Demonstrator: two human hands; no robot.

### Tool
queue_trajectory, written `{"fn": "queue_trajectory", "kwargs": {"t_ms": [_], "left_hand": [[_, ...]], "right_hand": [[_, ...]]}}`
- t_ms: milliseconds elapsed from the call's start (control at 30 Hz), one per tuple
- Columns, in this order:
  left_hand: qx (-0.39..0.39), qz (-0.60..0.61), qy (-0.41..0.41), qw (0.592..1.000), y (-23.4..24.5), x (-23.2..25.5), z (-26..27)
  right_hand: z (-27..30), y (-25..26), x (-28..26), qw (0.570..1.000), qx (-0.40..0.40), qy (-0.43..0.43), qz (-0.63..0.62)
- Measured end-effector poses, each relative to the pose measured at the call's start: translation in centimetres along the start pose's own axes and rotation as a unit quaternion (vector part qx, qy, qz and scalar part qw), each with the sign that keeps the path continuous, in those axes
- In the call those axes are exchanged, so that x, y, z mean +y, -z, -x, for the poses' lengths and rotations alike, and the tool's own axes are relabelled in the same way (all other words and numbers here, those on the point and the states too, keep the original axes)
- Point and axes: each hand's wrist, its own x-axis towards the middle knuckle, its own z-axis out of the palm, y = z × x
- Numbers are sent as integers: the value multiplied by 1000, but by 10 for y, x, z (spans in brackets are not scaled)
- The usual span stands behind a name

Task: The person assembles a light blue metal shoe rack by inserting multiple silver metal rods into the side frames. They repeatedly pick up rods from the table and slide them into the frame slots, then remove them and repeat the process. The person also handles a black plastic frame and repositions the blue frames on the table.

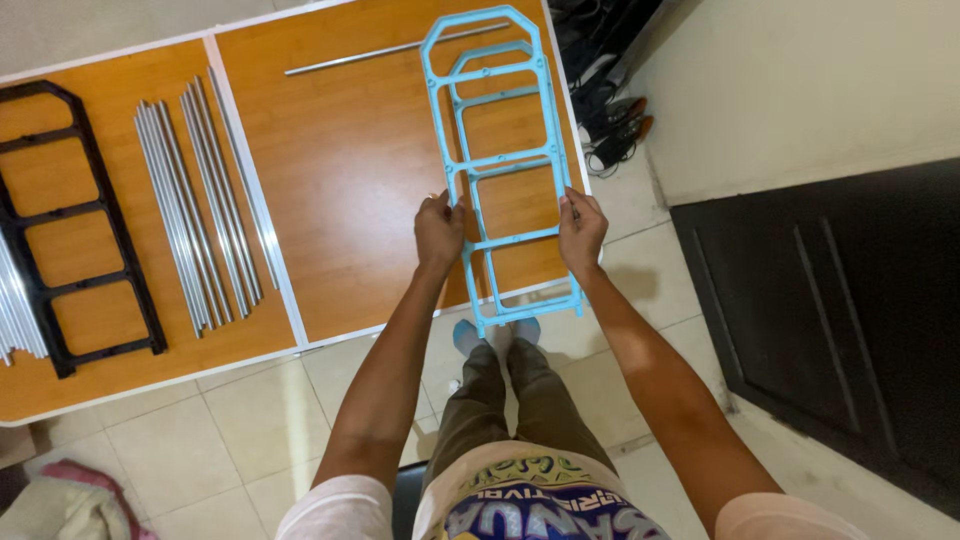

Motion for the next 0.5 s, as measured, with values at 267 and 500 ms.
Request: {"fn": "queue_trajectory", "kwargs": {"t_ms": [267,500], "left_hand": [[-17,-31,22,999,-44,5,12],[-5,-78,50,996,-58,10,13]], "right_hand": [[-6,18,51,998,2,66,11],[-16,14,66,998,-11,57,39]]}}
